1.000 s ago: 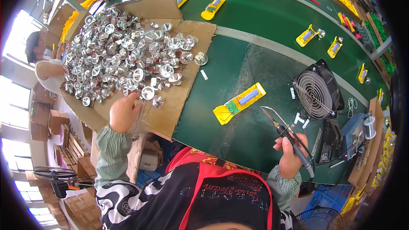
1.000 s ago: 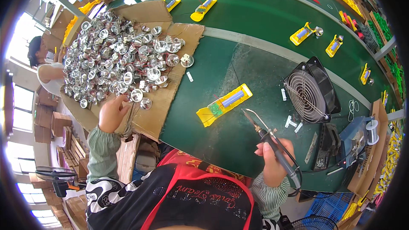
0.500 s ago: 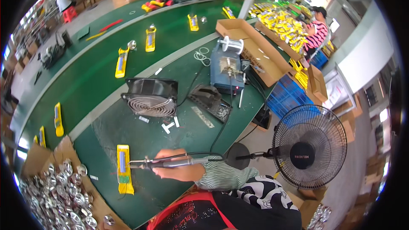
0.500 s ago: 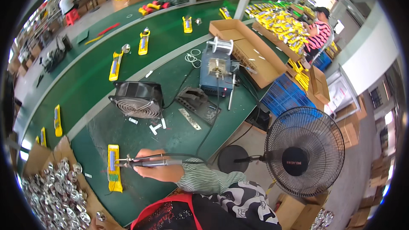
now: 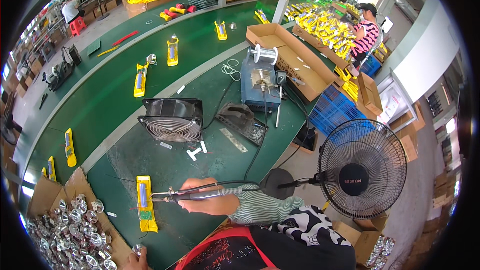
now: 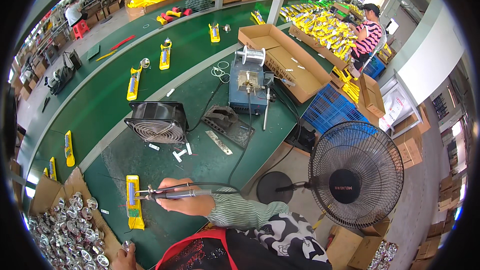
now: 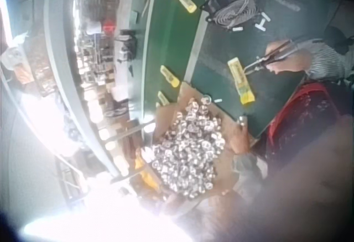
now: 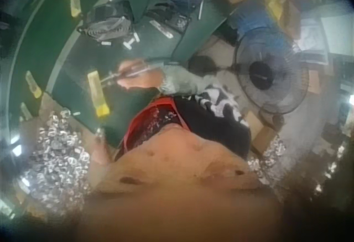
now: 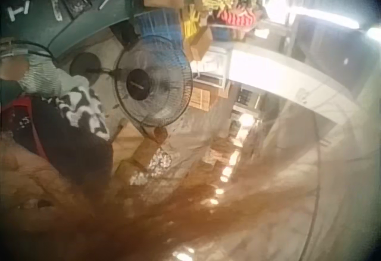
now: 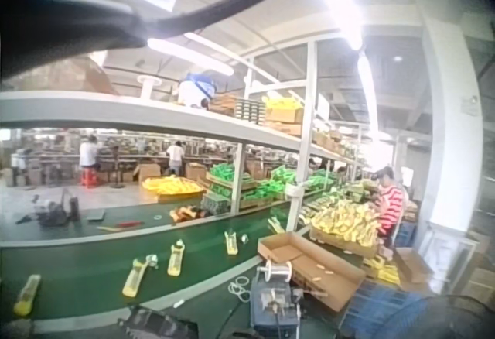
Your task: The person solders flashlight reflectors and electrical components into flashlight housings using a soldering iron and places the assembled units onto the conveyor line.
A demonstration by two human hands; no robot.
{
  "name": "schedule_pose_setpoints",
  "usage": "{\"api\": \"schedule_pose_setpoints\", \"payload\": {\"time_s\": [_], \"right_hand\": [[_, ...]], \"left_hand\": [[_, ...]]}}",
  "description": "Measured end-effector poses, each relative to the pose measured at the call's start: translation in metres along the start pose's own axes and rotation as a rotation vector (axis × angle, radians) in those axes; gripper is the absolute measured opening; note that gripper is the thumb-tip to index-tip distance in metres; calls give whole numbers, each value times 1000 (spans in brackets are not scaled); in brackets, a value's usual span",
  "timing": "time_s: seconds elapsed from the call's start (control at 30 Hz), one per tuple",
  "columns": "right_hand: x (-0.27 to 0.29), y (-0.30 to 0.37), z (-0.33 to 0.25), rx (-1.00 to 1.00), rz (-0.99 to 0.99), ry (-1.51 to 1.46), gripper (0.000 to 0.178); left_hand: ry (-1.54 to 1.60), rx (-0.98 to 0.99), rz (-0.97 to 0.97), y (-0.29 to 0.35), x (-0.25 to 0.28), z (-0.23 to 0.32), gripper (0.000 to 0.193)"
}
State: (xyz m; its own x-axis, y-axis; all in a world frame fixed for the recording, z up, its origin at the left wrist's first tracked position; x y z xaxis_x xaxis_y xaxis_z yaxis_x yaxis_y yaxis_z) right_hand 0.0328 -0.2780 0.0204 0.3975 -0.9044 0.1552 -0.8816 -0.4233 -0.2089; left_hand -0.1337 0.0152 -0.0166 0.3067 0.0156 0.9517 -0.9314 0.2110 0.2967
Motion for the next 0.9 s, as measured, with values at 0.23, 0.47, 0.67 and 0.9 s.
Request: {"api": "schedule_pose_setpoints", "payload": {"time_s": [0.23, 0.47, 0.67, 0.9], "right_hand": [[0, 5, -6, 1, -11, -18, 13], [-3, -4, -5, -32, -36, -94, 12], [-6, -6, 4, -128, 47, -14, 14], [-6, -13, 8, -207, -35, 48, 18]], "left_hand": [[140, 90, 88, 3, -44, -43, 50], [436, 123, 426, -42, 27, -18, 15], [912, 177, 649, -66, 35, -36, 9], [922, 4, 700, -83, 52, -26, 11]]}}
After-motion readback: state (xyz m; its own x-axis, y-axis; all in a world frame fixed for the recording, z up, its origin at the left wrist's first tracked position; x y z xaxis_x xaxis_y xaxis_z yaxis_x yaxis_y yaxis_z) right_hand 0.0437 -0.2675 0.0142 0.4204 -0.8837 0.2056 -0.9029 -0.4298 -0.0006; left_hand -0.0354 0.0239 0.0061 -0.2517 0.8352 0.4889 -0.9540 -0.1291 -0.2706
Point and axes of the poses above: each hand's wrist, its own y-axis away from the middle knuckle, its own x-axis out of the back of the hand, z = x × y, the point moved 6 cm from there along -y, towards the middle knuckle, and after that the axes turned 15 degrees about y, right-handed, at the moved point
